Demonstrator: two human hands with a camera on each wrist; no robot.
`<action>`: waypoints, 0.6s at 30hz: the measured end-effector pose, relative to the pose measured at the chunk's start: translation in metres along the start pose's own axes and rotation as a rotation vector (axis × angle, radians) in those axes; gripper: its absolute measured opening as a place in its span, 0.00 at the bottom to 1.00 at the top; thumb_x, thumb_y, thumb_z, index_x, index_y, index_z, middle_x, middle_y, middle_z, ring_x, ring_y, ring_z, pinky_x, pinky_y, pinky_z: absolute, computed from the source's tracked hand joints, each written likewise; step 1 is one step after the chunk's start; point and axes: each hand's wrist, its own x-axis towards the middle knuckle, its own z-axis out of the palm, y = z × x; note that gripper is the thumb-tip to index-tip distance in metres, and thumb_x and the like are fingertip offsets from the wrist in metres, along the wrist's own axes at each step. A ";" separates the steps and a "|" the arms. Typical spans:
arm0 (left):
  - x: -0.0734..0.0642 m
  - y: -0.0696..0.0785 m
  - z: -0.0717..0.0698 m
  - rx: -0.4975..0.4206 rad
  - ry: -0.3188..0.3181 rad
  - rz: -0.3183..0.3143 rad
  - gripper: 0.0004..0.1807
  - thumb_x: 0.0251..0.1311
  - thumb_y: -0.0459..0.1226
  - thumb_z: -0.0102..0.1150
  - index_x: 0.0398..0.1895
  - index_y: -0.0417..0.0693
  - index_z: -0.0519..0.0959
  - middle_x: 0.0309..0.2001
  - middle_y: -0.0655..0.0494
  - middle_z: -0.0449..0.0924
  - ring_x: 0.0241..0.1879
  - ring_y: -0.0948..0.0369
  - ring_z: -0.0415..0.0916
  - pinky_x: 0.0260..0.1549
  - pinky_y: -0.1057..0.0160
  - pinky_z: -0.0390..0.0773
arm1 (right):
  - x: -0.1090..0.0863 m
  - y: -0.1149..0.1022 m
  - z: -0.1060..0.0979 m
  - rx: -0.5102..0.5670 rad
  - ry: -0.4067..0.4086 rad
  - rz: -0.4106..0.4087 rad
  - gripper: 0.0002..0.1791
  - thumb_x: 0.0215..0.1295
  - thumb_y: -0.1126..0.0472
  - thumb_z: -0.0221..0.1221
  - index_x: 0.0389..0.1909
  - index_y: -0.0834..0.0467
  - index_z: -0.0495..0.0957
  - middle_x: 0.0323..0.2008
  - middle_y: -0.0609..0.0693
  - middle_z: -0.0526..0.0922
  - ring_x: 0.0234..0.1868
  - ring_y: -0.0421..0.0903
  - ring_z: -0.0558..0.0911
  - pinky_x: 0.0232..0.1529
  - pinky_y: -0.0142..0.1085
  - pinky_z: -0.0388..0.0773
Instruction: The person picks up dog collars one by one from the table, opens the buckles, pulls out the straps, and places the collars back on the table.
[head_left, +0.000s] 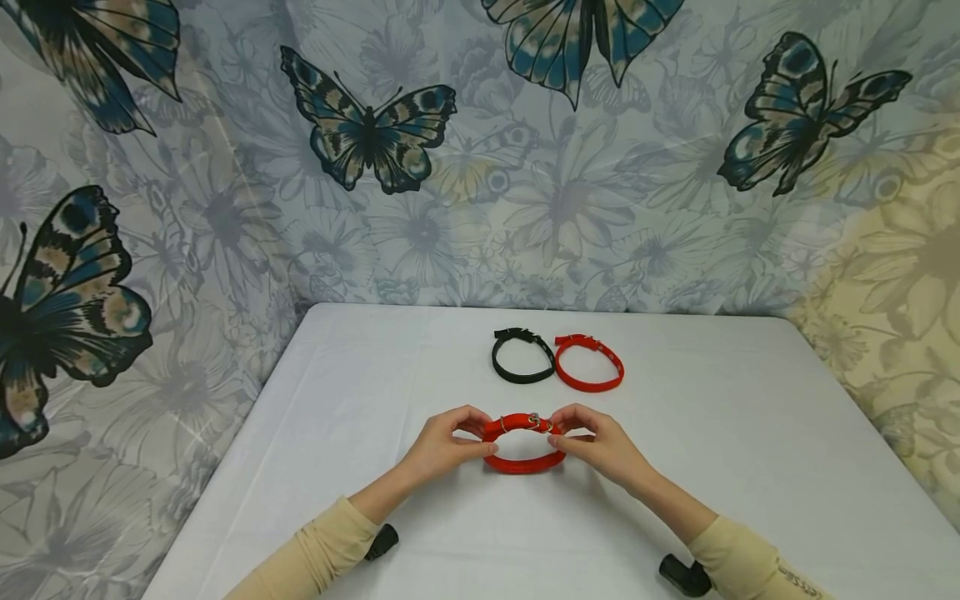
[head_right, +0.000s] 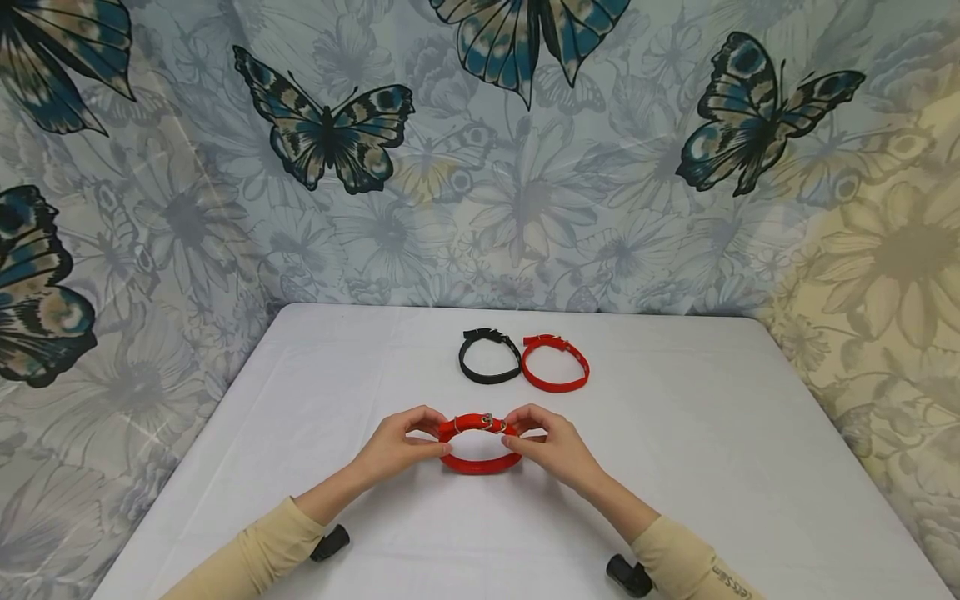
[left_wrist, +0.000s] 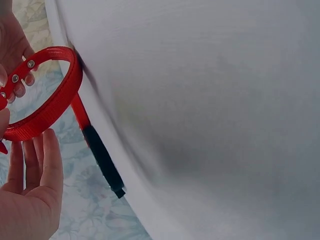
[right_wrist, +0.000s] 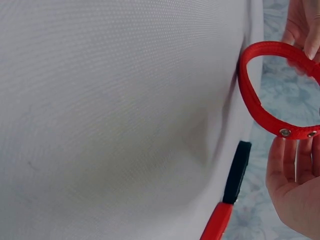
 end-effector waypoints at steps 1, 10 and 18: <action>0.000 0.000 0.000 0.003 -0.005 0.001 0.15 0.53 0.33 0.72 0.44 0.45 0.81 0.38 0.55 0.83 0.41 0.58 0.80 0.39 0.66 0.82 | 0.000 0.000 0.000 -0.002 0.001 0.000 0.17 0.61 0.57 0.67 0.47 0.59 0.78 0.42 0.51 0.81 0.47 0.50 0.78 0.48 0.35 0.78; 0.007 0.008 -0.002 0.067 -0.028 0.041 0.17 0.53 0.42 0.73 0.46 0.53 0.81 0.38 0.62 0.82 0.41 0.64 0.79 0.39 0.66 0.82 | 0.001 0.000 0.001 -0.010 0.002 0.000 0.16 0.61 0.57 0.67 0.47 0.59 0.78 0.42 0.51 0.81 0.47 0.50 0.79 0.48 0.35 0.78; 0.010 0.008 -0.002 0.127 -0.041 0.081 0.13 0.55 0.40 0.72 0.43 0.52 0.83 0.37 0.65 0.82 0.40 0.65 0.79 0.38 0.65 0.82 | 0.001 0.002 0.000 -0.008 -0.012 -0.021 0.16 0.61 0.58 0.67 0.47 0.59 0.78 0.42 0.51 0.81 0.46 0.50 0.79 0.47 0.33 0.79</action>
